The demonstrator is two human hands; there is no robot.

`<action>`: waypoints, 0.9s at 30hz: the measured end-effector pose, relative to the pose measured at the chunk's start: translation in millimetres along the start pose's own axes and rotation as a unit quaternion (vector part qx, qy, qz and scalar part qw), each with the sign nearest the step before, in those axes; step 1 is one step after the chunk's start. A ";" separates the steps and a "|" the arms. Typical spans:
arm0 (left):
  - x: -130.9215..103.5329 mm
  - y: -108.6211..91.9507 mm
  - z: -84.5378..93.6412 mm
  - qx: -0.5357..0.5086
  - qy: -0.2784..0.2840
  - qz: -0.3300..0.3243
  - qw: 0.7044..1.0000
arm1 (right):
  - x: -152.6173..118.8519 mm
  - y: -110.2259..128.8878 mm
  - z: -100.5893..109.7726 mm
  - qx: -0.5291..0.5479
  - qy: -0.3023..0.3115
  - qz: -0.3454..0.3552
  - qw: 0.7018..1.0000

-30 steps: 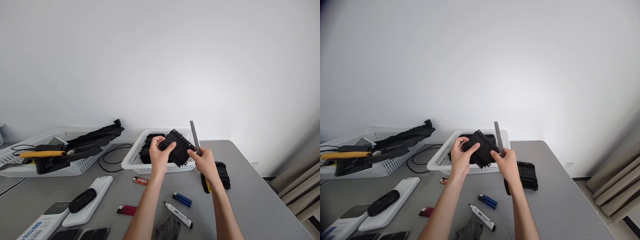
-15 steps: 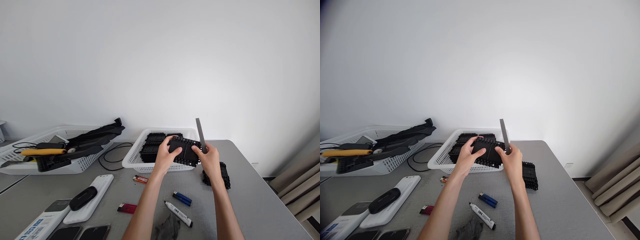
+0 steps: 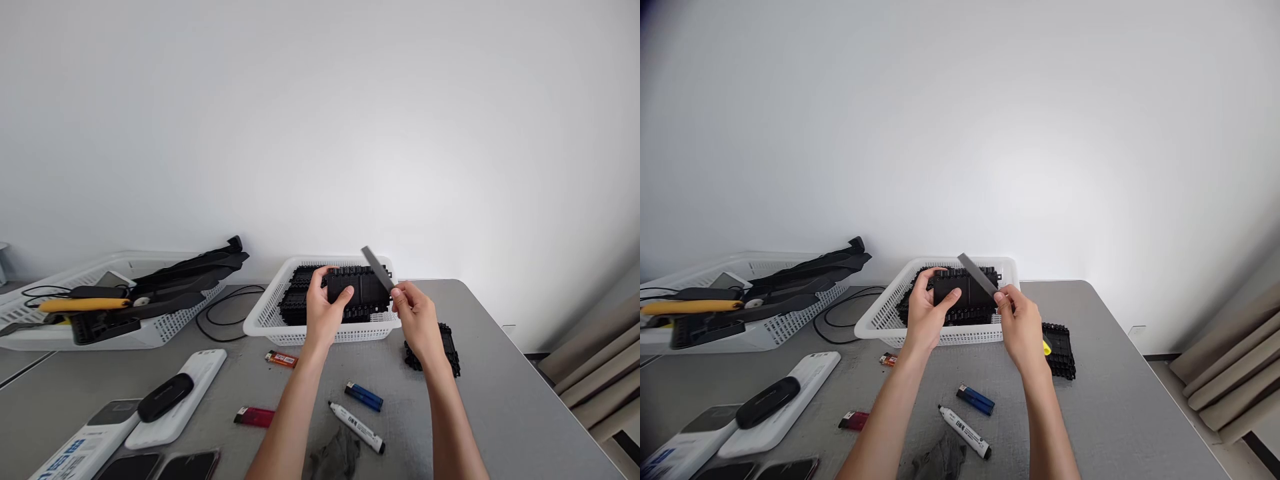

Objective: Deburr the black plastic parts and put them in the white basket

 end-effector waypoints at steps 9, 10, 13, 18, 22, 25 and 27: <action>-0.6 5.3 -8.4 0.043 -0.023 -0.070 0.996 | -2.5 3.4 -16.4 -0.058 0.005 0.013 0.998; -1.6 4.7 -9.8 0.038 -0.025 -0.073 0.996 | -2.8 3.0 -17.4 -0.065 -0.013 0.015 0.998; -3.9 4.5 -12.4 0.024 -0.013 -0.065 0.997 | -3.2 2.9 -17.3 -0.078 -0.051 0.022 0.995; -1.7 8.0 -7.3 -0.026 -0.009 -0.038 0.999 | -0.9 2.4 -6.2 -0.083 -0.096 0.051 0.991; 2.6 9.7 -3.1 -0.059 -0.014 -0.020 0.998 | 0.5 1.4 3.0 -0.092 -0.141 0.066 0.984; 2.1 7.8 -3.7 -0.026 -0.016 -0.025 0.999 | -0.4 3.8 -1.3 -0.064 -0.131 0.080 0.986; 0.4 5.6 -4.7 0.000 -0.012 -0.028 1.000 | -1.0 5.1 -6.8 -0.048 -0.113 0.085 0.989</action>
Point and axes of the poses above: each hand's wrist, its own x-axis towards the middle knuckle, its own z-axis out of the back of the hand, y = z × x, the point moved 2 cm from there along x, towards the middle knuckle, and after that the axes turned 12 degrees about x, right-handed, at the moved point
